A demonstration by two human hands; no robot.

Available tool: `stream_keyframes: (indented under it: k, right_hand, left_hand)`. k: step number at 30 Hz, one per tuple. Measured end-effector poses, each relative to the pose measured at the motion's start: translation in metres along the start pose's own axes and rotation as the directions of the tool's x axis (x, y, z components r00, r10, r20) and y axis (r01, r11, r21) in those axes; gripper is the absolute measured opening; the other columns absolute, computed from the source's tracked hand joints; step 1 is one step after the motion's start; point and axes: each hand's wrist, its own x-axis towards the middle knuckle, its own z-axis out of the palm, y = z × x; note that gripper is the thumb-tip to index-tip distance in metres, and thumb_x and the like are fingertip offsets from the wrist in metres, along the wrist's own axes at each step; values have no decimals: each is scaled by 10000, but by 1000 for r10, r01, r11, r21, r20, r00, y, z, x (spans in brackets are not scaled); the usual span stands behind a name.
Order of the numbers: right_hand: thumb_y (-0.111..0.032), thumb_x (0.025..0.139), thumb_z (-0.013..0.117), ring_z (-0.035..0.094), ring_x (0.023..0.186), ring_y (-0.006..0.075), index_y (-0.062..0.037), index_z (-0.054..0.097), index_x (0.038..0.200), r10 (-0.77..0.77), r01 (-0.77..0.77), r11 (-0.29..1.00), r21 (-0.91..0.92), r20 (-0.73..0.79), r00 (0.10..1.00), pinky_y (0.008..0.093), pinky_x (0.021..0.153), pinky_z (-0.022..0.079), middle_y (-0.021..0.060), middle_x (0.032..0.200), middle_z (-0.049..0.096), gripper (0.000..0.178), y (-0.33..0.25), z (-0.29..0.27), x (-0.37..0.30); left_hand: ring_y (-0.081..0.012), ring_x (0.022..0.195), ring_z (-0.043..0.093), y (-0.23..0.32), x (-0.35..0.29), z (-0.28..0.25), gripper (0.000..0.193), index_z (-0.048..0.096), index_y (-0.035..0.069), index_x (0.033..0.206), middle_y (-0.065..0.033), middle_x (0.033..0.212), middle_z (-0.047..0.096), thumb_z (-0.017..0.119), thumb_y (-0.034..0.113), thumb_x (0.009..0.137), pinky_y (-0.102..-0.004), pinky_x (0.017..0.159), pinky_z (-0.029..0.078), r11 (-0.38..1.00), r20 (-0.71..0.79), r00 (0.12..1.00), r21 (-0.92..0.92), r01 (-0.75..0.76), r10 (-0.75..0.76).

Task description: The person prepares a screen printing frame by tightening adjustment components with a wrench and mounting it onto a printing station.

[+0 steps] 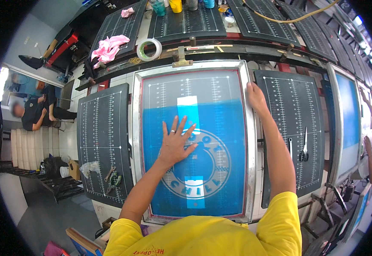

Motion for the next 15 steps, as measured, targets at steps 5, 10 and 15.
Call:
stream_keyframes:
  k: [5, 10, 15]
  right_hand:
    - [-404, 1026, 383, 573, 1155, 294, 41, 481, 1348, 0, 7, 968, 249, -26, 1000, 363, 995, 427, 203, 1274, 585, 558, 31, -5, -88]
    - [-480, 1021, 359, 566, 1145, 271, 14, 350, 1443, 173, -232, 738, 634, 155, 973, 355, 972, 454, 242, 1328, 526, 650, 40, -32, -85]
    - [-537, 993, 371, 452, 1294, 315, 52, 425, 1386, 173, -161, 923, 349, -2, 985, 380, 1078, 331, 214, 1385, 496, 710, -1, 3, -53]
  left_hand:
    - [-391, 1442, 194, -4, 1, 6, 648, 432, 244, 1439, -130, 1557, 259, 558, 550, 882, -705, 1102, 80, 1000, 10, 1000, 20, 0, 0]
    - [-382, 1445, 191, -3, 0, 8, 649, 447, 244, 1430, -123, 1551, 271, 557, 568, 879, -722, 1089, 108, 999, -23, 1000, 36, -18, 19]
    - [-392, 1443, 192, -1, 1, 3, 639, 448, 240, 1430, -123, 1556, 267, 550, 560, 886, -727, 1081, 111, 1000, -34, 999, 20, -24, 25]
